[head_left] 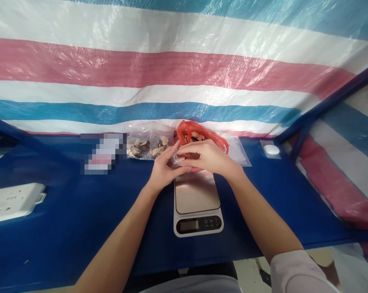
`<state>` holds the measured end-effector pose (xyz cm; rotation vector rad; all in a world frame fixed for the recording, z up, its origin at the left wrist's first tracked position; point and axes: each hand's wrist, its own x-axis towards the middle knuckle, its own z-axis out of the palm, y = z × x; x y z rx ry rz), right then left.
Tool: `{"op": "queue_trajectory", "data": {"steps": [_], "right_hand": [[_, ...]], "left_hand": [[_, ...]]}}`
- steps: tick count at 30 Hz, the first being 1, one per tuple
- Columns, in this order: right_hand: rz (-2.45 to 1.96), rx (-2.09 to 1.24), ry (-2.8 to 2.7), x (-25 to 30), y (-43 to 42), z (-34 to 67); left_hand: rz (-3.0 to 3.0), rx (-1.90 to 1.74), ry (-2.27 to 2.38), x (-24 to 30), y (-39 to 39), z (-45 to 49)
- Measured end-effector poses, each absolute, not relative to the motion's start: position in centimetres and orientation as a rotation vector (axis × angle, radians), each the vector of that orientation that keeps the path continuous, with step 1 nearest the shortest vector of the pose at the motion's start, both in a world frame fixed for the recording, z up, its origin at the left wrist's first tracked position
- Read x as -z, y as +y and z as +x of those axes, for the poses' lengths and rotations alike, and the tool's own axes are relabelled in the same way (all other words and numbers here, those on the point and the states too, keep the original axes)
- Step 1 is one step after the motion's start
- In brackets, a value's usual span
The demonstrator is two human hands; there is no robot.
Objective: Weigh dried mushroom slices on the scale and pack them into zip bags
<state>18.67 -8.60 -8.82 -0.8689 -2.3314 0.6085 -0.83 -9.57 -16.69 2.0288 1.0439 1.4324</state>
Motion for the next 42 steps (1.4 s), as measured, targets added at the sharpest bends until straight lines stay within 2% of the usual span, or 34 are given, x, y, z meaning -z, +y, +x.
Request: {"op": "queue_trajectory", "data": {"steps": [10,16,29,42], "right_hand": [[-0.99,-0.641,-2.304,7.6,-9.5,18.8],[-1.016,-0.636,-2.389,8.2,-9.3,18.1],[-0.87,-1.025,-1.848,10.5,-10.6,22.1],[-1.027,-1.307,-1.356,15.0,-14.7,26.6]], "left_hand": [[2.051,-1.492,0.982,16.6,-9.7,-0.7],[2.103,-1.398,1.055,17.5,-9.6,-1.0],[2.256,-1.273,1.076,16.2,-10.7,-0.9],[2.364,-1.027,1.193,16.8,-15.3,-2.3]]}}
